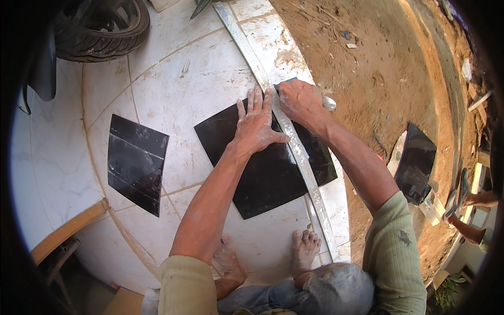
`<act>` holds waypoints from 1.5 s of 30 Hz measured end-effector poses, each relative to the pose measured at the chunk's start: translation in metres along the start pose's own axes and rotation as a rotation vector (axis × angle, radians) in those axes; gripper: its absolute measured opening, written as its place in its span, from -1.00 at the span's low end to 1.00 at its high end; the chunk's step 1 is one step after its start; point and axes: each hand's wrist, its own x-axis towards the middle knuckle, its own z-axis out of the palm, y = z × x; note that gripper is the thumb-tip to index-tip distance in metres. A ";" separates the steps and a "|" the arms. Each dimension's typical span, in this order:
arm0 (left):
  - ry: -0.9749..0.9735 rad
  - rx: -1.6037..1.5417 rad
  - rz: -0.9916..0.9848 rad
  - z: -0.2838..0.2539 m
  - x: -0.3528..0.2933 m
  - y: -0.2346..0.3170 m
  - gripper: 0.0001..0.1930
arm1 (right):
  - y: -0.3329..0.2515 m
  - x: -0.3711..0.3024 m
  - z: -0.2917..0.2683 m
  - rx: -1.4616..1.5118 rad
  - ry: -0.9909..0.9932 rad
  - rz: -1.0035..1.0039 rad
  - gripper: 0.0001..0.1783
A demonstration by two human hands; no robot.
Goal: The person positions a black tile on a floor, aligns a level against it, and uses a tape measure to mark measurements with a pencil.
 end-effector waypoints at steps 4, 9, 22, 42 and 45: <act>0.006 0.027 0.005 -0.001 0.001 0.003 0.38 | 0.003 0.004 -0.001 -0.062 0.097 -0.105 -0.76; 0.028 0.025 0.005 0.003 0.001 -0.002 0.36 | -0.006 0.015 -0.009 -0.088 -0.104 -0.067 -0.74; 0.089 0.070 0.009 0.009 0.000 -0.002 0.35 | -0.025 -0.128 -0.025 -0.179 -0.347 -0.013 -0.88; -0.017 0.038 -0.043 -0.002 0.002 0.005 0.39 | -0.012 -0.011 -0.025 -0.115 -0.107 -0.016 -0.84; -0.015 0.000 -0.028 -0.002 0.000 0.006 0.39 | -0.015 0.011 -0.016 -0.136 -0.092 0.001 -0.80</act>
